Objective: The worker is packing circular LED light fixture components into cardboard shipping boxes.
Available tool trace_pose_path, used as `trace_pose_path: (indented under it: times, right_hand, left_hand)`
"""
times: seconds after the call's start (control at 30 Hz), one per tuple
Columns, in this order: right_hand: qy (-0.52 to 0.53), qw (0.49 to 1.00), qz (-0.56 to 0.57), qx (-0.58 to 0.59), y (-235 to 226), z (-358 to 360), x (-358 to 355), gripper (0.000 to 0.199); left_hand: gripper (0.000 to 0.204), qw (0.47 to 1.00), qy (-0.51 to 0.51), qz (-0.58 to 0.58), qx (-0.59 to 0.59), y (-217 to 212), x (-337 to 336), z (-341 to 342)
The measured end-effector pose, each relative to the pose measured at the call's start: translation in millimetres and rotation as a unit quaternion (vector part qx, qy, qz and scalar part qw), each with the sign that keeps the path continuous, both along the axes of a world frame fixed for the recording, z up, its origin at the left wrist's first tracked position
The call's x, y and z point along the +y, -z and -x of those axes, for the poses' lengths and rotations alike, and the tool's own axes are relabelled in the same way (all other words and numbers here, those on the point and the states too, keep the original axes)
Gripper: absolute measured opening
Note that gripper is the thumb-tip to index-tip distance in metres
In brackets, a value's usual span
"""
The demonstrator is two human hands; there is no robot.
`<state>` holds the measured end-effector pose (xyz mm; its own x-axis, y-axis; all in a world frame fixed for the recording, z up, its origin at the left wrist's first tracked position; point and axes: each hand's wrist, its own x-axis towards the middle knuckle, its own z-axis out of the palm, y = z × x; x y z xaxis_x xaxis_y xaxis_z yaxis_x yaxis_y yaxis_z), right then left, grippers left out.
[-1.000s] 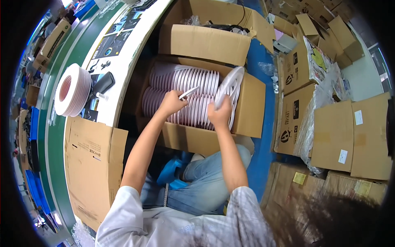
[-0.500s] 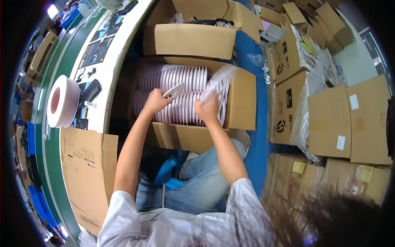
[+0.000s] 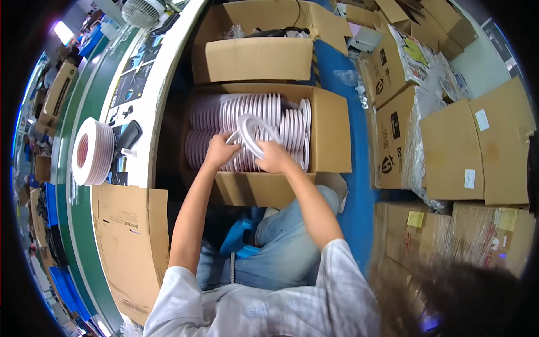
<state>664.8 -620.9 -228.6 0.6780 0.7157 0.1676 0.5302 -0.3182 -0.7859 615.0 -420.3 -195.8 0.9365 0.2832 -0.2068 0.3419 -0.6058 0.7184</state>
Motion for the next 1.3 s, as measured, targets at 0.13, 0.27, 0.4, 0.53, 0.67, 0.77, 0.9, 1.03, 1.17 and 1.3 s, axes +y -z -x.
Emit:
trace_pose_path:
  times: [0.13, 0.27, 0.4, 0.53, 0.67, 0.77, 0.9, 1.03, 1.17, 1.3]
  right_hand:
    - [0.159, 0.981, -0.113, 0.024, 34, -2, -8, 0.016]
    - [0.108, 0.955, 0.034, 0.276, 25, -5, -5, 0.018]
    - [0.052, 0.989, 0.001, 0.135, 31, 0, 14, 0.021]
    - [0.026, 0.944, 0.062, 0.323, 51, -6, 12, 0.023]
    - [0.041, 0.893, -0.145, 0.424, 51, -6, 22, 0.02]
    - [0.071, 0.9, -0.098, 0.42, 42, -7, 23, 0.017]
    - [0.066, 0.891, -0.188, 0.407, 36, -2, 22, 0.021]
    - [0.131, 0.858, -0.255, 0.425, 35, -6, 20, 0.032]
    - [0.067, 0.73, -0.454, 0.507, 14, -11, 18, 0.038]
    - [0.052, 0.707, -0.483, 0.514, 13, -7, 10, 0.044]
  left_hand:
    - [0.039, 0.988, -0.024, -0.139, -0.069, -15, -15, 2]
    - [0.04, 0.936, -0.113, -0.08, -0.323, -84, -34, 18]
    - [0.028, 0.914, 0.178, -0.359, -0.061, -47, -23, 22]
    - [0.018, 0.961, -0.047, -0.207, -0.178, -40, -39, 16]
    - [0.017, 0.949, 0.114, -0.281, -0.087, -32, -43, 19]
    - [0.02, 0.951, -0.072, -0.188, -0.236, -31, -33, 25]
    - [0.02, 0.951, 0.057, -0.263, -0.149, -18, -23, 30]
    - [0.016, 0.947, -0.2, 0.025, -0.251, 15, -2, 27]
    - [0.02, 0.818, -0.282, 0.45, -0.222, 47, 28, 36]
    - [0.067, 0.765, -0.243, 0.579, -0.143, 76, 30, 38]
